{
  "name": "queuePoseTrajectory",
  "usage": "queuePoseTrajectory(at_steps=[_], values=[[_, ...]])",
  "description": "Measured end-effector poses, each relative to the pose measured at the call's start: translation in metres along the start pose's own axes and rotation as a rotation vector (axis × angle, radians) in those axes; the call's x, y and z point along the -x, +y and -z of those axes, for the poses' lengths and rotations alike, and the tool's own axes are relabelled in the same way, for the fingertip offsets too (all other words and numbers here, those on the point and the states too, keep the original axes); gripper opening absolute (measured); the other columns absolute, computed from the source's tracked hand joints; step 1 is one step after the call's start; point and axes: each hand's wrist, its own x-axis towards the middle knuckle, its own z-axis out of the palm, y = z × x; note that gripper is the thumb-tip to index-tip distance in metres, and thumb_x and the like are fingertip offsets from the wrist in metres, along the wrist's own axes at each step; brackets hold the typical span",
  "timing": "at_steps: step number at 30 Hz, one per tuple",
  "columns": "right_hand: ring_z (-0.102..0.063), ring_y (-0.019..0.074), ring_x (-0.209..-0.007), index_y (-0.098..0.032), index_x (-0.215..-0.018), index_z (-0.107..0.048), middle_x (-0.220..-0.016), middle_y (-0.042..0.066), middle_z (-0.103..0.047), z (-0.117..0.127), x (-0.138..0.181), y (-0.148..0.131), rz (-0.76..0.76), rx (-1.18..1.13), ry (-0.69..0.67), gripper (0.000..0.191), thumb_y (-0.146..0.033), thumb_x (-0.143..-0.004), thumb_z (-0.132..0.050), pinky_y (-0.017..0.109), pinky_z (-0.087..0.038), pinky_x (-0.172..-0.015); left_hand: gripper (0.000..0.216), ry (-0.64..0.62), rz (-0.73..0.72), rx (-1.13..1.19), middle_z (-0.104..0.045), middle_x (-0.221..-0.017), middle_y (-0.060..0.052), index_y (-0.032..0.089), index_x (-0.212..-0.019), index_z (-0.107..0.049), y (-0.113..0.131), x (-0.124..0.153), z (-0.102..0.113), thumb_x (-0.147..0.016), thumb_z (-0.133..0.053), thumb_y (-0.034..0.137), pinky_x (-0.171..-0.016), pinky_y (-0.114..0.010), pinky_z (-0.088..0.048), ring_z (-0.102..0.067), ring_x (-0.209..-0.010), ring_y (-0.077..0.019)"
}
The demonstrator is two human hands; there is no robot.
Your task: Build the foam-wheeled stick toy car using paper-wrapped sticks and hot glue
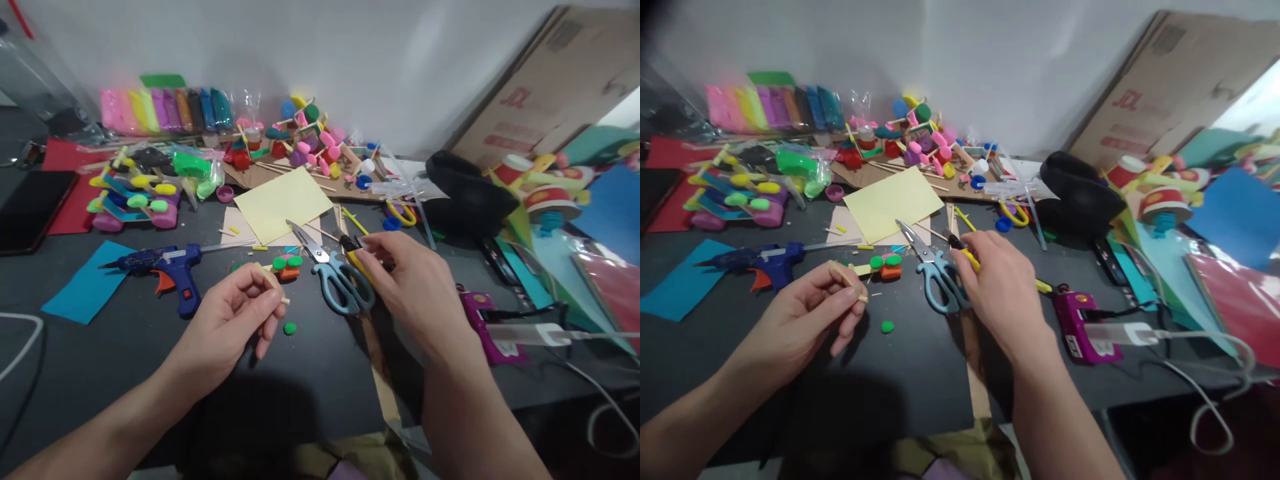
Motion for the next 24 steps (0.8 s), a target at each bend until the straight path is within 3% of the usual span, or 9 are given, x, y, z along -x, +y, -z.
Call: queuePoseTrajectory(at_steps=[3,7,9,12,16,24], values=[[-0.069,0.0355,-0.104,-0.013,-0.116,-0.071,-0.113,0.018,-0.074,0.005,-0.002,0.023,-0.085,0.394,-0.168,0.03,-0.031,-0.099,-0.053,0.041,-0.05,-0.081,0.029,-0.035,0.022,0.065,-0.062,-0.068,0.003,0.016,-0.079,-0.06,0.002,-0.001,0.0,-0.085,-0.079,0.038,-0.037,-0.015,-0.043,-0.051,-0.045,-0.0057],[-0.072,0.0403,-0.094,-0.008,-0.106,-0.074,-0.102,0.023,-0.075,0.005,0.012,0.059,-0.142,0.485,-0.244,0.029,-0.027,-0.096,-0.053,0.045,-0.052,-0.074,0.029,-0.069,0.051,0.158,-0.064,-0.066,0.002,0.015,-0.078,-0.062,0.003,-0.002,0.0,-0.082,-0.083,0.035,-0.038,-0.015,-0.046,-0.053,-0.046,-0.0061],[-0.073,0.0403,-0.093,-0.007,-0.113,-0.072,-0.102,0.023,-0.076,0.005,0.024,0.078,-0.129,0.485,-0.282,0.033,-0.027,-0.095,-0.053,0.046,-0.054,-0.074,0.028,-0.078,0.067,0.194,-0.065,-0.066,0.002,0.015,-0.078,-0.063,0.004,-0.002,0.0,-0.082,-0.084,0.034,-0.038,-0.015,-0.046,-0.054,-0.046,-0.006],[-0.072,0.036,-0.104,-0.007,-0.133,-0.064,-0.118,0.021,-0.074,0.003,0.039,0.099,-0.061,0.44,-0.315,0.044,-0.027,-0.095,-0.052,0.044,-0.056,-0.085,0.027,-0.08,0.081,0.224,-0.066,-0.066,0.002,0.015,-0.079,-0.063,0.004,-0.002,0.0,-0.082,-0.084,0.032,-0.039,-0.014,-0.046,-0.056,-0.046,-0.0063],[-0.069,0.0349,-0.108,-0.008,-0.132,-0.062,-0.12,0.021,-0.072,-0.003,0.047,0.112,-0.024,0.404,-0.266,0.045,-0.032,-0.095,-0.052,0.043,-0.055,-0.091,0.027,-0.09,0.066,0.22,-0.067,-0.067,0.002,0.015,-0.081,-0.062,0.002,-0.001,0.0,-0.083,-0.083,0.032,-0.041,-0.015,-0.047,-0.057,-0.047,-0.0064],[-0.066,0.0363,-0.1,-0.009,-0.113,-0.069,-0.105,0.023,-0.072,-0.011,0.039,0.11,-0.005,0.407,-0.048,0.033,-0.018,-0.094,-0.043,0.045,-0.051,-0.087,0.027,-0.099,0.029,0.237,-0.068,-0.068,0.003,0.016,-0.083,-0.06,0.001,-0.002,0.001,-0.085,-0.082,0.032,-0.044,-0.015,-0.046,-0.058,-0.05,-0.0063]])
